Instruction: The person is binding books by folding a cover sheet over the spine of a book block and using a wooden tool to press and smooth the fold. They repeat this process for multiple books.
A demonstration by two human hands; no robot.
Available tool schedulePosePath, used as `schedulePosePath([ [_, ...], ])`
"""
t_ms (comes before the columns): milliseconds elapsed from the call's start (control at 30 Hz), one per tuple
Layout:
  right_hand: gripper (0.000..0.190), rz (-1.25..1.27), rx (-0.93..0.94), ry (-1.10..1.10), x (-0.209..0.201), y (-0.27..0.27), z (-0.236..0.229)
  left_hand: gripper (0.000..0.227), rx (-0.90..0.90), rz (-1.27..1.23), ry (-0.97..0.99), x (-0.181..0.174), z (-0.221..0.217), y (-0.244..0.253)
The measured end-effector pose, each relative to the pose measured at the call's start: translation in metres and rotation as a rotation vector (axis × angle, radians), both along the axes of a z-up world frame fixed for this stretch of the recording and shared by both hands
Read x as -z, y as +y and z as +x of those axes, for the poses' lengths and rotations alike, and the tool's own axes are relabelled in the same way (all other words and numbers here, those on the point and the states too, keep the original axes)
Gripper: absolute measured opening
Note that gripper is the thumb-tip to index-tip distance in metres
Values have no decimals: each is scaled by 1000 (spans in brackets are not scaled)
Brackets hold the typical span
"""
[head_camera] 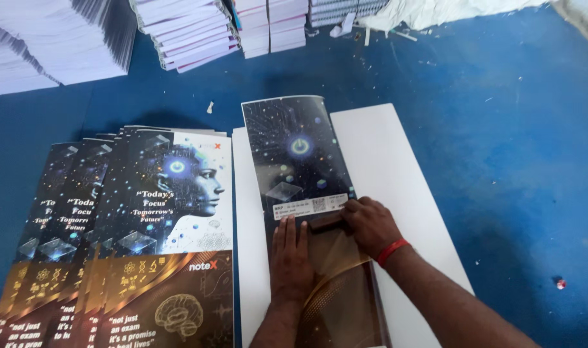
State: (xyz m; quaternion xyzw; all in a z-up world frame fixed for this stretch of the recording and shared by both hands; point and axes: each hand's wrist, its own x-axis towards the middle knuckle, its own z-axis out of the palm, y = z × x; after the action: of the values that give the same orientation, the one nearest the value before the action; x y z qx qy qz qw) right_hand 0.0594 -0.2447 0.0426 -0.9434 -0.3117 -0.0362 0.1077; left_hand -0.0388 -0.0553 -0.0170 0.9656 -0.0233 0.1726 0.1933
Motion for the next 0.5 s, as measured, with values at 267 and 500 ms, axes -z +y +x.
schedulePosePath([
  [267, 18, -56, 20, 85, -5, -7, -11, 62, -23, -29, 76, -8, -1, -2],
  [500, 20, -160, 23, 191, -16, -9, -21, 56, -22, -3, 77, -4, 3, -5],
])
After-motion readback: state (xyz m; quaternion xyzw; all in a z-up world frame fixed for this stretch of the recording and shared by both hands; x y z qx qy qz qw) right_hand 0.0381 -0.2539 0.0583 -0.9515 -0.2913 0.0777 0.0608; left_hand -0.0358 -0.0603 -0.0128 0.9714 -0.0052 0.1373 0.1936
